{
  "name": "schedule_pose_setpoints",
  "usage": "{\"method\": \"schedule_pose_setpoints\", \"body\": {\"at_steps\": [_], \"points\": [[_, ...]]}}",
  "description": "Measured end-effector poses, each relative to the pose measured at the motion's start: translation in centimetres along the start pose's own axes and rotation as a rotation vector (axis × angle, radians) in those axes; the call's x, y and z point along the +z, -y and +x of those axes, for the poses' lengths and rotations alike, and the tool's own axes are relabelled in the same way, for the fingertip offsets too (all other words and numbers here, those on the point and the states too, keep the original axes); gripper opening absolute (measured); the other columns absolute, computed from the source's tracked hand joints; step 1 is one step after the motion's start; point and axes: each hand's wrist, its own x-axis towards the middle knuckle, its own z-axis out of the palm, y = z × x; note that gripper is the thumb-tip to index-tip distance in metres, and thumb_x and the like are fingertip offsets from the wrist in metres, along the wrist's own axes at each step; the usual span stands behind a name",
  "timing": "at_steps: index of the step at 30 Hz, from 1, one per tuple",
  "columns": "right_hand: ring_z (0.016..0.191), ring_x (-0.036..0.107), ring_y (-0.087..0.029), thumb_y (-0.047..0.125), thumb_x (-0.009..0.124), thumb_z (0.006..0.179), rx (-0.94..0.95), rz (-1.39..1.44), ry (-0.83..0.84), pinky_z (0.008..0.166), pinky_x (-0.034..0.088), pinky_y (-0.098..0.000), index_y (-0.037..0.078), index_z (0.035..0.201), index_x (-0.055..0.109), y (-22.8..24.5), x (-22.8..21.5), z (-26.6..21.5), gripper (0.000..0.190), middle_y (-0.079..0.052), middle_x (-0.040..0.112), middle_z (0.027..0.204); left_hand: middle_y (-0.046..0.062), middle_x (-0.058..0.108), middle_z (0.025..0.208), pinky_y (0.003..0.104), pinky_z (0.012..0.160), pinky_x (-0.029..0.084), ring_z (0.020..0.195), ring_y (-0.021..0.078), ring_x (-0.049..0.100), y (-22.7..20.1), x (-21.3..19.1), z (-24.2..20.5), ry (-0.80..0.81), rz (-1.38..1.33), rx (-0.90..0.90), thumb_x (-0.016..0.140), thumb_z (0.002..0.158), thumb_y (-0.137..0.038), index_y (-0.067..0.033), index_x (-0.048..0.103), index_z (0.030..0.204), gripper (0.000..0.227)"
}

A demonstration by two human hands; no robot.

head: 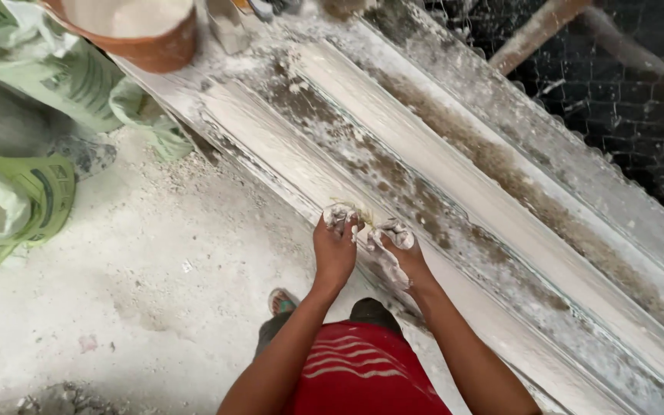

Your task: Applying and smoothing a plaster or gypsum mixture into a long mold to create decorative architectural moldings.

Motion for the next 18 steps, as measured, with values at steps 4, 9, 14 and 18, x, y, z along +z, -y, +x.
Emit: {"method": "schedule_pose_setpoints", "body": {"at_steps": [4,9,14,18], "points": [[0.091,0.069,-0.013,0.021,0.075,0.088,-0.031,-0.008,0.041,0.076,0.056,-0.0312,0.011,0.118,0.066,3.3,4.8,4.7,0.034,-0.002,0.073,0.105,0.010,0.069,0.105,0.033,0.083,0.062,0.095,0.0174,0.072,-1.1,-4.0,5.9,-0.085,-0.142,0.020,0.052,0.099,0.005,0.0034,0.055,0.118,0.019],[0.091,0.069,-0.013,0.019,0.076,0.086,-0.006,-0.022,0.084,0.078,0.056,-0.0315,0.012,0.118,0.066,6.7,8.2,11.7,0.034,-0.001,0.073,0.105,0.015,0.066,0.110,0.036,0.087,0.063,0.097,0.0223,0.073,-5.5,-9.3,12.9,-0.257,-0.071,0.098,0.049,0.099,0.011,0.0027,0.049,0.123,0.025],[0.089,0.067,-0.018,0.032,0.078,0.093,-0.303,-0.899,-0.018,0.081,0.053,-0.0345,0.007,0.109,0.071,17.4,14.8,26.2,0.031,-0.006,0.073,0.100,0.019,0.064,0.109,0.038,0.076,0.059,0.093,0.0261,0.070,-8.4,-15.4,18.3,-0.305,0.377,0.089,0.055,0.097,0.007,0.0043,0.043,0.124,0.029],[0.088,0.070,-0.032,0.029,0.078,0.088,-0.583,-1.373,0.168,0.083,0.055,-0.0416,0.003,0.099,0.070,23.4,20.3,37.5,0.029,-0.019,0.073,0.097,0.025,0.069,0.102,0.044,0.075,0.055,0.088,0.0374,0.070,-9.2,-17.9,20.6,-0.316,0.644,0.117,0.062,0.094,0.004,0.0067,0.045,0.122,0.033]]}}
